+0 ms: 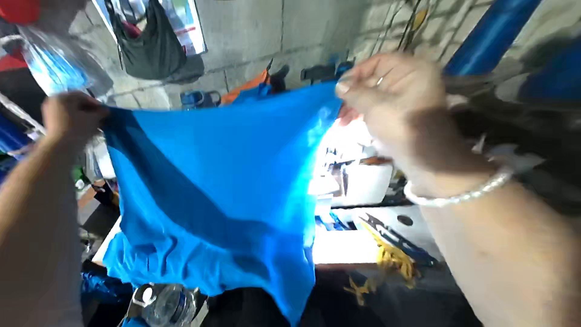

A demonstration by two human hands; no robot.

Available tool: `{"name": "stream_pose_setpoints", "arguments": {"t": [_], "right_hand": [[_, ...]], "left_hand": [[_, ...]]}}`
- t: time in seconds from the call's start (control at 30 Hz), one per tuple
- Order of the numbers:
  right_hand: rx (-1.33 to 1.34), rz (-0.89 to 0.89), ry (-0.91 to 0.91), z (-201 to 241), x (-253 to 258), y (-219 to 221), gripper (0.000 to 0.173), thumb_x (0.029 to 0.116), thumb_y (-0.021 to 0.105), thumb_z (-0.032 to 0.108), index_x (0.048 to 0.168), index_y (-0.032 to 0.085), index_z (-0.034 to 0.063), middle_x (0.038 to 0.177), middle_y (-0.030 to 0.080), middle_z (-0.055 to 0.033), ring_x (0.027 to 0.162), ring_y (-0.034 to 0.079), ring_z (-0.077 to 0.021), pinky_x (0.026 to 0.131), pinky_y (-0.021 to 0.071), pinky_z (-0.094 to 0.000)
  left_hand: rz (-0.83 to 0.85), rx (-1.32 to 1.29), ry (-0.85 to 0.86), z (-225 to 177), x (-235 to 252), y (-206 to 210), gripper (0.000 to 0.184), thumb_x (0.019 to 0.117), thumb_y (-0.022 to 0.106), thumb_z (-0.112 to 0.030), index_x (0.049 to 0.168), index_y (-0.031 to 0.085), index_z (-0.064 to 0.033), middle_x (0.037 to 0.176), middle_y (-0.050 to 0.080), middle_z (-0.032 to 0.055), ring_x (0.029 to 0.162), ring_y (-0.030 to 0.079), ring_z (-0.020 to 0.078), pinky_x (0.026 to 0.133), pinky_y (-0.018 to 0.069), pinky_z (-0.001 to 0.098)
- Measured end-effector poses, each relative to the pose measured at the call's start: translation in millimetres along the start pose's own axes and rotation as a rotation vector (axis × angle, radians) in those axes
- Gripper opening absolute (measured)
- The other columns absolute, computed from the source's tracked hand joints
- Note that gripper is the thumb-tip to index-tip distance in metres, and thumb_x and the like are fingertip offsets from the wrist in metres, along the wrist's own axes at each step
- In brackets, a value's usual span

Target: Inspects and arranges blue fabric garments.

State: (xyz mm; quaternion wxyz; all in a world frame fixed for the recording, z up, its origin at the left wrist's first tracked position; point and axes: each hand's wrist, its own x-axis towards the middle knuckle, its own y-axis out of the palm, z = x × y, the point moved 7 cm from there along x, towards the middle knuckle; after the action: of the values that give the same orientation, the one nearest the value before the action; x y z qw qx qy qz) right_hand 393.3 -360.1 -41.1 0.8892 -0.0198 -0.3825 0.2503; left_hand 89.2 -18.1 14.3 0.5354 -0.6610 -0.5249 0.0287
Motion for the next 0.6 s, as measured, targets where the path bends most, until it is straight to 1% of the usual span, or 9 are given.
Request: {"name": "stream_pose_setpoints", "arguments": {"t": [0.03,0.1,0.17,0.27,0.3,0.37,0.43,0.5,0.6], "right_hand": [[-0.005,0.011,-0.015,1.9,-0.2,3.9,0.013,0.0997,0.06,0.009,0.108,0.061,-0.0007,0.081,0.062,0.0027,0.062,0.059,0.0017,0.061,0.0545,-0.0184],[0.013,0.037,-0.001,-0.3,0.8,12.3,0.012,0.0994,0.061,0.008,0.107,0.063,-0.0016,0.08,0.064,-0.0017,0.062,0.061,-0.003,0.06,0.0561,-0.0229],[0.025,0.077,0.008,-4.2,1.0,20.1,0.009,0.0992,0.061,0.007,0.104,0.064,0.0,0.078,0.065,-0.0017,0.061,0.061,-0.0037,0.058,0.055,-0.0227],[0.028,0.119,-0.024,-2.4,0.7,28.4,0.005,0.0978,0.062,0.005,0.098,0.066,0.002,0.076,0.065,0.0002,0.059,0.058,-0.0009,0.056,0.0514,-0.0182],[0.018,0.127,-0.037,-0.3,1.2,29.8,0.005,0.098,0.063,0.005,0.098,0.066,0.0018,0.076,0.065,0.0003,0.059,0.057,0.0,0.056,0.0502,-0.0172],[-0.004,0.119,-0.077,3.3,3.6,28.3,0.006,0.0984,0.062,0.006,0.098,0.066,0.0015,0.075,0.063,0.002,0.06,0.056,0.0032,0.057,0.0492,-0.0146],[0.046,0.073,-0.066,2.4,2.6,24.9,0.009,0.1007,0.059,0.009,0.1,0.064,0.001,0.078,0.061,0.0029,0.062,0.057,0.004,0.06,0.0506,-0.0144],[0.173,0.016,-0.054,-3.3,-2.1,26.1,0.015,0.1033,0.057,0.017,0.107,0.059,0.0029,0.084,0.061,0.0041,0.067,0.061,0.0029,0.063,0.0557,-0.0165],[0.325,0.11,0.07,-14.8,-21.8,51.4,0.043,0.0922,0.071,0.026,0.125,0.05,0.0075,0.101,0.067,0.0029,0.087,0.068,-0.0019,0.077,0.0607,-0.0232]], "left_hand": [[0.032,0.059,0.021,-8.9,4.8,16.4,0.032,0.0998,0.062,-0.007,0.124,0.059,0.0137,0.116,0.062,0.0384,0.108,0.06,0.0547,0.094,0.0434,0.0713],[0.117,0.074,0.109,-39.9,8.8,57.6,0.037,0.0986,0.065,-0.01,0.128,0.059,0.012,0.113,0.064,0.0382,0.109,0.061,0.059,0.093,0.0426,0.0761],[0.212,-0.129,0.285,-97.7,-3.7,104.2,0.043,0.0989,0.066,-0.018,0.132,0.059,0.0089,0.115,0.069,0.0284,0.108,0.068,0.043,0.095,0.0516,0.0612],[0.641,-0.592,0.445,-196.7,-49.9,149.4,0.049,0.1023,0.059,-0.021,0.146,0.05,0.0014,0.133,0.063,0.0172,0.115,0.064,0.0203,0.1,0.0515,0.0395],[0.76,-0.656,0.512,-220.8,-61.5,154.7,0.048,0.1024,0.058,-0.02,0.144,0.052,0.0022,0.131,0.064,0.0154,0.113,0.063,0.0158,0.099,0.0512,0.0354],[0.827,-0.677,0.613,-248.3,-69.3,157.0,0.022,0.1013,0.061,-0.015,0.113,0.065,0.003,0.097,0.066,0.0046,0.085,0.06,0.0041,0.077,0.0503,0.0237],[0.831,-0.686,0.617,-255.9,-68.1,154.8,0.012,0.1013,0.06,-0.01,0.091,0.06,-0.0034,0.075,0.056,-0.0044,0.066,0.052,-0.0015,0.062,0.0449,0.0165],[0.795,-0.734,0.617,-259.2,-62.6,149.6,0.013,0.1004,0.061,-0.007,0.088,0.058,-0.0065,0.072,0.057,-0.0059,0.064,0.056,-0.0012,0.062,0.0499,0.0165],[0.654,-0.632,0.739,-270.1,-58.2,133.7,0.008,0.0982,0.064,-0.005,0.091,0.061,-0.0033,0.074,0.059,-0.005,0.066,0.058,-0.002,0.064,0.0514,0.0157]]}}
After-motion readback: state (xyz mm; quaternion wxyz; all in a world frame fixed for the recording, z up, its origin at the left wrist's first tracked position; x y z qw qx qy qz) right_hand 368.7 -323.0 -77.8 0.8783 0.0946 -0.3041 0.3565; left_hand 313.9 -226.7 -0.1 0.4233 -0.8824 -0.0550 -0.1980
